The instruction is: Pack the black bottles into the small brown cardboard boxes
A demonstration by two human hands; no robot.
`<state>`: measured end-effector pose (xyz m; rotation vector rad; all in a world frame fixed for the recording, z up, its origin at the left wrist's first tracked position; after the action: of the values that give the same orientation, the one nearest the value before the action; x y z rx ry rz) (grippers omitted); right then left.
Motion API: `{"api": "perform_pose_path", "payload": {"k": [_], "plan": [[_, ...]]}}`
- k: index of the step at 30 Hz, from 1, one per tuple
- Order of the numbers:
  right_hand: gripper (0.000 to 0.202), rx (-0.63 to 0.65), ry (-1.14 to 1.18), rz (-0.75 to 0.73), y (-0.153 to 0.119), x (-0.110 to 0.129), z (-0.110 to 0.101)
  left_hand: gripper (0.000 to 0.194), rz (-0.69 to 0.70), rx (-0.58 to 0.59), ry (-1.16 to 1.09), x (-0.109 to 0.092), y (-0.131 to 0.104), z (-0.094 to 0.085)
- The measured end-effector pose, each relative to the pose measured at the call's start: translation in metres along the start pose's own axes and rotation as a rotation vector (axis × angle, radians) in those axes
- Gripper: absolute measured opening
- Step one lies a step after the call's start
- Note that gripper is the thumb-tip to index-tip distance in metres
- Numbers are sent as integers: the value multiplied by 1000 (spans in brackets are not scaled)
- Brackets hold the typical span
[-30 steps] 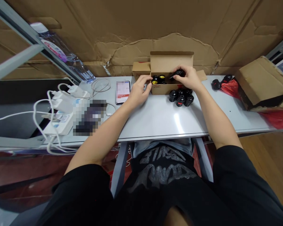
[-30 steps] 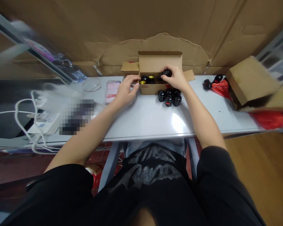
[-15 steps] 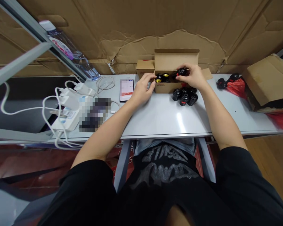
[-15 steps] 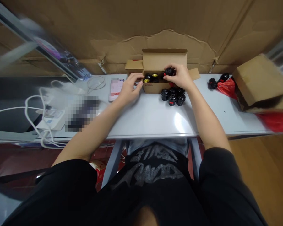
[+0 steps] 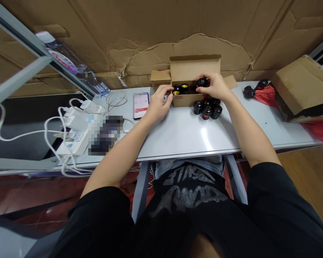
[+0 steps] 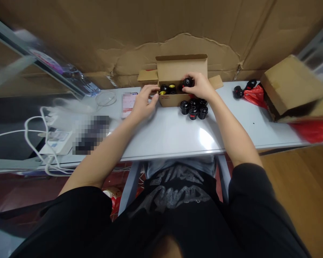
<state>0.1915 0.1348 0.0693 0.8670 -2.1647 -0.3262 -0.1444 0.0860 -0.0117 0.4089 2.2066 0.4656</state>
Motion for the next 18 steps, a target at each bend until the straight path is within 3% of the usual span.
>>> {"api": "perform_pose_path", "payload": {"k": [10, 14, 18], "plan": [[71, 67, -175, 43, 8, -1, 0, 35, 16, 6, 10, -5, 2, -2], [55, 133, -304, 47, 22, -1, 5, 31, 26, 4, 14, -9, 1, -3], [55, 189, -394, 52, 32, 6, 12, 30, 40, -11, 14, -15, -1, -4]]}}
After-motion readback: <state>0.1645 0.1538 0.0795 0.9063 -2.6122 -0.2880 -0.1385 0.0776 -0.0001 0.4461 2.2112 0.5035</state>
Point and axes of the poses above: each hand's wrist, its own y-axis towards the middle knuckle, its own z-axis out of the palm, x = y × z, the point moved 2 cm from there along y, towards the middle knuckle, and after that the axes turned 13 degrees about -z, right-handed, at the moved point
